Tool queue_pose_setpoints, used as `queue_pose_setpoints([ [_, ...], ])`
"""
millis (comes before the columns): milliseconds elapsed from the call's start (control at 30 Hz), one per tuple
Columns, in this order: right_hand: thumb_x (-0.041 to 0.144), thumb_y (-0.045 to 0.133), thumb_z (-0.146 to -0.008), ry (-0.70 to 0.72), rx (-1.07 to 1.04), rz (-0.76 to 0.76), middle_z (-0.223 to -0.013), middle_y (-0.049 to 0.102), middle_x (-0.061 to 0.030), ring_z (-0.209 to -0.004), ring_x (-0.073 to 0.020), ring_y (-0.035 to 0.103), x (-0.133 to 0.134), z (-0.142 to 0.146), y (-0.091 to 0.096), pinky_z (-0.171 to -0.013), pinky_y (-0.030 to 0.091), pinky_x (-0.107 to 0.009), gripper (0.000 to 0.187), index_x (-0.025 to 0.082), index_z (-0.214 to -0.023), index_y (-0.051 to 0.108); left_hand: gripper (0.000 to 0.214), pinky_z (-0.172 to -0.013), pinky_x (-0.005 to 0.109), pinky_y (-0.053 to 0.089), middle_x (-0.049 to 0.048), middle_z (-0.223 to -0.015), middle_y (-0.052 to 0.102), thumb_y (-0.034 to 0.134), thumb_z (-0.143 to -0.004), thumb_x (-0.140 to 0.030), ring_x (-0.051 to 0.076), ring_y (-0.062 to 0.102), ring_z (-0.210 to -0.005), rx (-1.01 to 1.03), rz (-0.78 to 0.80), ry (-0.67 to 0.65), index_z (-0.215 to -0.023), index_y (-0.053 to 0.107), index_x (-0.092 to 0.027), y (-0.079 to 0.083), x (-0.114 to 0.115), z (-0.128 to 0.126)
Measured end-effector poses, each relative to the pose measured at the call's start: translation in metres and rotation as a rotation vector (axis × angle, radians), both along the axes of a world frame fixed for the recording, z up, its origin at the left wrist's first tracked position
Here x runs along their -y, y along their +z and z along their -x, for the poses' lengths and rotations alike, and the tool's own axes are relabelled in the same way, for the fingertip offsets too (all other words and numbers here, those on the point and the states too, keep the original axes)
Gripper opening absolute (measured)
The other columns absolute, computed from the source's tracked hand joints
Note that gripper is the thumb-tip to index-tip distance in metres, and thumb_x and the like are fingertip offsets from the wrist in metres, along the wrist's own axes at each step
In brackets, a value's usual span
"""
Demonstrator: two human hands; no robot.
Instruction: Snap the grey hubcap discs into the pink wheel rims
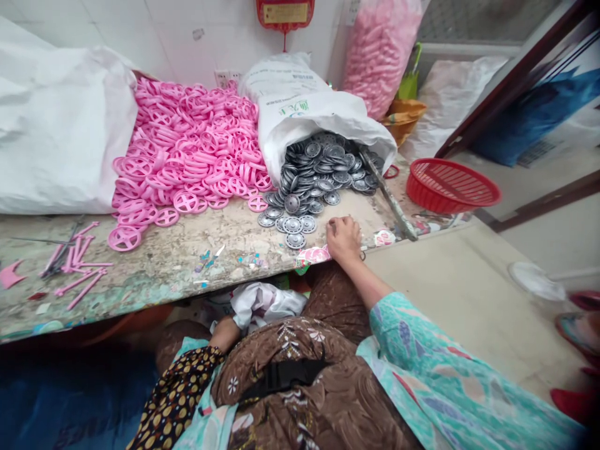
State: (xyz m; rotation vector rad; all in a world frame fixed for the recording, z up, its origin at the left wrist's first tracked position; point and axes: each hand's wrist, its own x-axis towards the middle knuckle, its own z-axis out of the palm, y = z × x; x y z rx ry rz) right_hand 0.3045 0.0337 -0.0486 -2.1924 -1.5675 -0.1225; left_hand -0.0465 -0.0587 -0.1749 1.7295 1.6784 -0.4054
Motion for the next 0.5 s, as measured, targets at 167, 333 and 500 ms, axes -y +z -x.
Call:
queue_pose_setpoints([
  [167, 0.037, 0.040, -0.090, 0.004, 0.023, -0.001, -0.108, 0.051, -0.0108, -0.100, -0.0275, 0.041, -0.0002, -0.0001, -0.0002, -0.082, 0.032, -0.038, 0.030, 0.021, -0.107, 0.059, 0.032, -0.086, 0.036, 0.049, 0.0068, -0.103, 0.065, 0.051, -0.088, -0.042, 0.020, 0.062, -0.099, -0.046, 0.059, 0.063, -0.103, 0.062, -0.016, -0.0016, -0.0002, 0.0010],
  [333, 0.038, 0.040, -0.090, -0.001, 0.019, -0.001, -0.108, 0.051, -0.0108, -0.101, -0.0277, 0.041, 0.0002, 0.0010, 0.0015, -0.083, 0.032, -0.039, 0.030, 0.021, -0.106, 0.058, 0.031, -0.086, 0.037, 0.049, 0.0076, -0.107, 0.063, 0.051, -0.089, -0.038, 0.021, 0.060, -0.102, -0.031, 0.065, 0.047, -0.105, 0.061, -0.014, -0.0011, 0.0022, 0.0022],
  [500, 0.038, 0.040, -0.090, -0.005, 0.023, 0.002, -0.108, 0.051, -0.0111, -0.101, -0.0275, 0.041, 0.0023, 0.0029, 0.0030, -0.083, 0.032, -0.038, 0.030, 0.020, -0.106, 0.059, 0.029, -0.084, 0.036, 0.050, 0.0066, -0.108, 0.062, 0.053, -0.087, -0.037, 0.021, 0.060, -0.100, -0.033, 0.063, 0.024, -0.106, 0.061, -0.016, -0.0016, -0.0002, 0.0009],
])
